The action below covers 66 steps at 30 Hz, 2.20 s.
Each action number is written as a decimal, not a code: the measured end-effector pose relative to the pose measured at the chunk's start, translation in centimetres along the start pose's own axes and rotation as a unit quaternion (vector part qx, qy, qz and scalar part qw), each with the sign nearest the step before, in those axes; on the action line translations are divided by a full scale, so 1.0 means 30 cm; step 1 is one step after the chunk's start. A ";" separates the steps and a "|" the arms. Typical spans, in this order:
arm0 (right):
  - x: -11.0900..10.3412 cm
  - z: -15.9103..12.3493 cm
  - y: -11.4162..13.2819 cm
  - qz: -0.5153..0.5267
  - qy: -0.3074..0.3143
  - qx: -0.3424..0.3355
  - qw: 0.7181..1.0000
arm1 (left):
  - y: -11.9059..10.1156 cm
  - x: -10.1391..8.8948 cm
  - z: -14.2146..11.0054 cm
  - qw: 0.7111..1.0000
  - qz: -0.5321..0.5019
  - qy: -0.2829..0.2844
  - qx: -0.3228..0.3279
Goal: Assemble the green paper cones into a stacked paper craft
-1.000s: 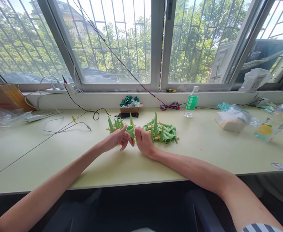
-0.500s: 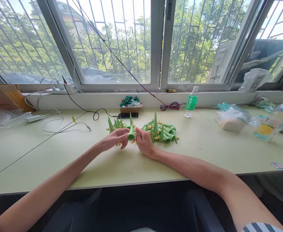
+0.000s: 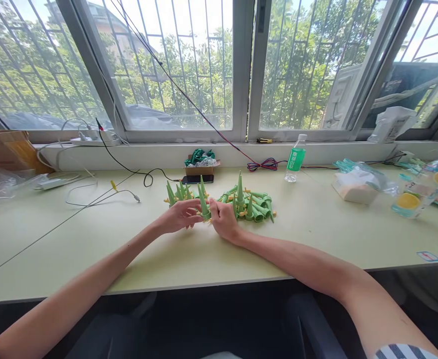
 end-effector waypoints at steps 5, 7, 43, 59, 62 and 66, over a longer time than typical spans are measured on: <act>-0.003 0.001 0.001 -0.004 -0.002 0.005 1.000 | -0.036 -0.006 -0.009 0.987 0.103 -0.092 0.082; -0.003 0.001 0.003 -0.001 -0.001 0.008 1.000 | -0.050 -0.008 -0.014 0.977 0.138 -0.117 0.117; 0.006 -0.007 0.037 -0.023 0.044 -0.045 0.998 | -0.008 0.030 -0.002 0.991 -0.128 0.043 -0.020; 0.001 -0.038 0.070 0.000 0.082 -0.117 0.990 | 0.006 0.067 -0.017 0.930 -0.301 0.186 -0.095; -0.001 -0.031 0.068 0.001 0.073 -0.108 0.991 | -0.018 0.057 -0.019 0.950 -0.257 0.163 -0.065; -0.002 -0.021 0.066 -0.016 0.062 -0.095 0.993 | -0.031 0.044 -0.018 0.975 -0.188 0.119 -0.024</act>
Point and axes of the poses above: each hand's wrist, its own z-axis towards the middle knuckle, its own x-axis out of the palm, y = z × x, the point moved 5 cm from there along z, towards the middle knuckle, and after that the axes turned 12 degrees about -x, right-handed, at the moved point
